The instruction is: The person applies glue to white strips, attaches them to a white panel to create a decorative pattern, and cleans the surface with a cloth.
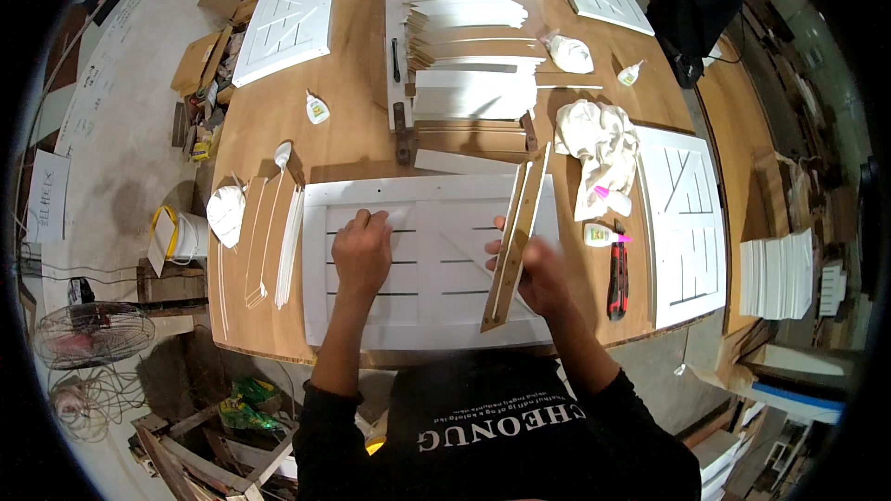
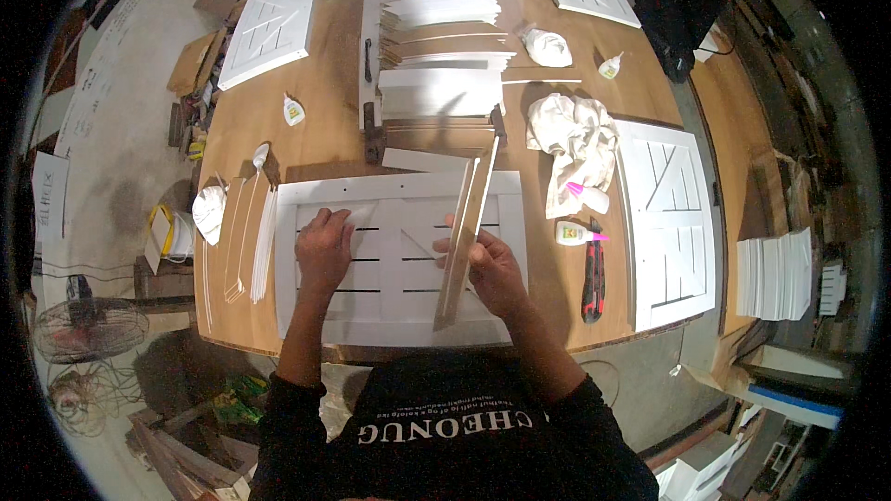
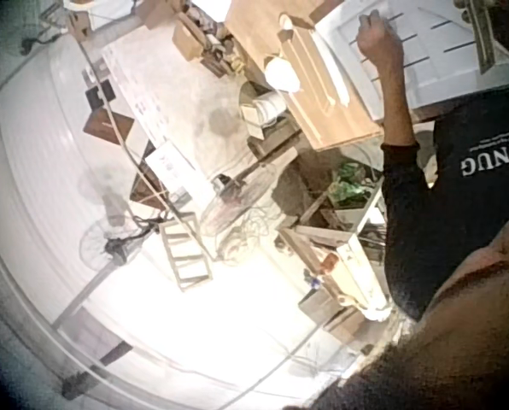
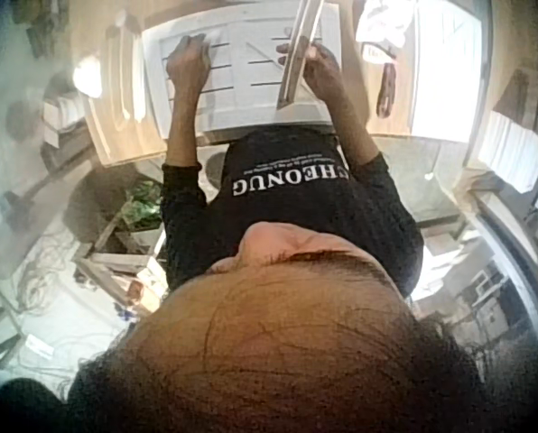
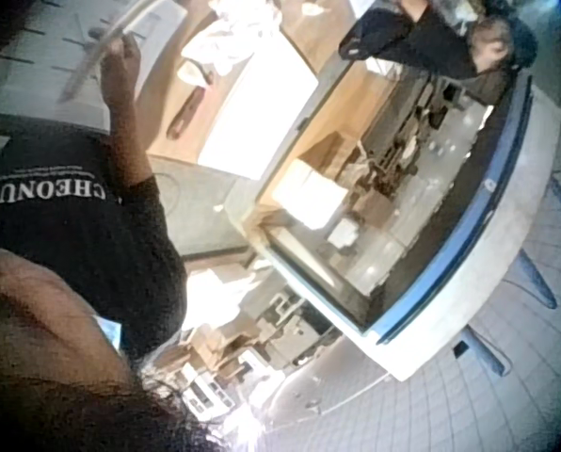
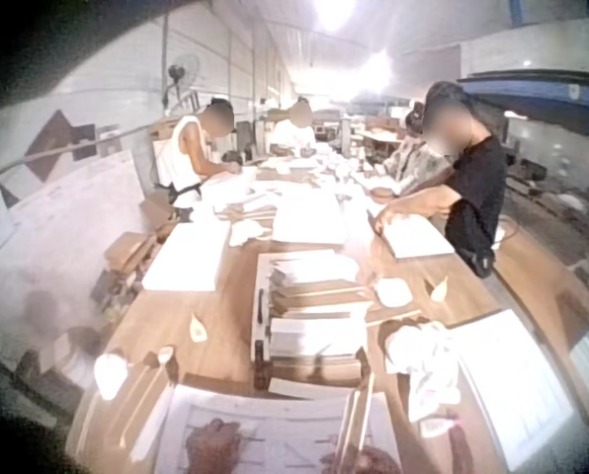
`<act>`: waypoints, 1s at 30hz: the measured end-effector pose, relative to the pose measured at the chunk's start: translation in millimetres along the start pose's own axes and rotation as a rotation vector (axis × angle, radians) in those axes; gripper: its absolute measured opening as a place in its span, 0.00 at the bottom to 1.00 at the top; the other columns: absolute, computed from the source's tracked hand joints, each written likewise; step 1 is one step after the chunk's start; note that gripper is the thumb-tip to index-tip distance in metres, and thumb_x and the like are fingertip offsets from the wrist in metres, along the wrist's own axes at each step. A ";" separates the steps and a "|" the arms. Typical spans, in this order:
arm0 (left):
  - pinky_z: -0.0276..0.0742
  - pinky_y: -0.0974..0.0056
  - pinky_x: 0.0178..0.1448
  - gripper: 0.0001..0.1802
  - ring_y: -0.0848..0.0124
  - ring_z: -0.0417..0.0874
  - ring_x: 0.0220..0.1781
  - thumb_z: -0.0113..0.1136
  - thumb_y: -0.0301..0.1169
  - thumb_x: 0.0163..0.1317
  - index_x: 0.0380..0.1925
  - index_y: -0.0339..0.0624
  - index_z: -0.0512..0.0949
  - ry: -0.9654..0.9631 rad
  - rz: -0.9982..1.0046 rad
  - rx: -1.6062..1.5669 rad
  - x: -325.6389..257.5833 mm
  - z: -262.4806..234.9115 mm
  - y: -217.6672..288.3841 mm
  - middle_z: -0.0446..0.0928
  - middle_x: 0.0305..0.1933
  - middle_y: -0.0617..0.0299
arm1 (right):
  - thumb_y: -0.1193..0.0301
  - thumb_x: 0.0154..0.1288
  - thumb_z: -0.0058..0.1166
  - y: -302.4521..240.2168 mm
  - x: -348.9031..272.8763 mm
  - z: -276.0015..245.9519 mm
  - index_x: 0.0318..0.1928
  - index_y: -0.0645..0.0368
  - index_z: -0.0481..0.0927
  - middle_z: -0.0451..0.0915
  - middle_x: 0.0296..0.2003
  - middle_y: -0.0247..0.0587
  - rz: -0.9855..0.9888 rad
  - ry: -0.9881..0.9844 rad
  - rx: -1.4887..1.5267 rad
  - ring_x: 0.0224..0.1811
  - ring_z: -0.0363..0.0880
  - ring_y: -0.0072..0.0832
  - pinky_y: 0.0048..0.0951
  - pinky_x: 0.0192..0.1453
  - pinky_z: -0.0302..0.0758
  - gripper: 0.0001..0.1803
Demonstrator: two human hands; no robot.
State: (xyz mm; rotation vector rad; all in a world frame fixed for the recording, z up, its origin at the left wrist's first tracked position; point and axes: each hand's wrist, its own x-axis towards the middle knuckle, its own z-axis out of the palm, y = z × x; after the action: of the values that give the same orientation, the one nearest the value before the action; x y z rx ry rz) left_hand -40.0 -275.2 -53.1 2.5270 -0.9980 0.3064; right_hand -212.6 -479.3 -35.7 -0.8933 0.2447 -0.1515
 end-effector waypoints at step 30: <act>0.70 0.55 0.39 0.06 0.58 0.76 0.35 0.59 0.26 0.51 0.30 0.41 0.77 -0.055 0.036 0.027 3.2 -11.8 4.7 0.72 0.32 0.57 | 0.52 0.61 0.56 4.8 0.9 -2.2 0.63 0.66 0.62 0.73 0.52 0.46 0.013 -0.016 -0.050 0.50 0.76 0.33 0.39 0.55 0.74 0.39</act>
State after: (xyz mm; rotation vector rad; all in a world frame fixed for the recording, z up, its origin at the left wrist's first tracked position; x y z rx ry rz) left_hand -41.6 -275.0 -40.1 2.5564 -1.0680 0.2637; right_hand -212.2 -478.2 -41.0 -0.9420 0.2400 -0.1263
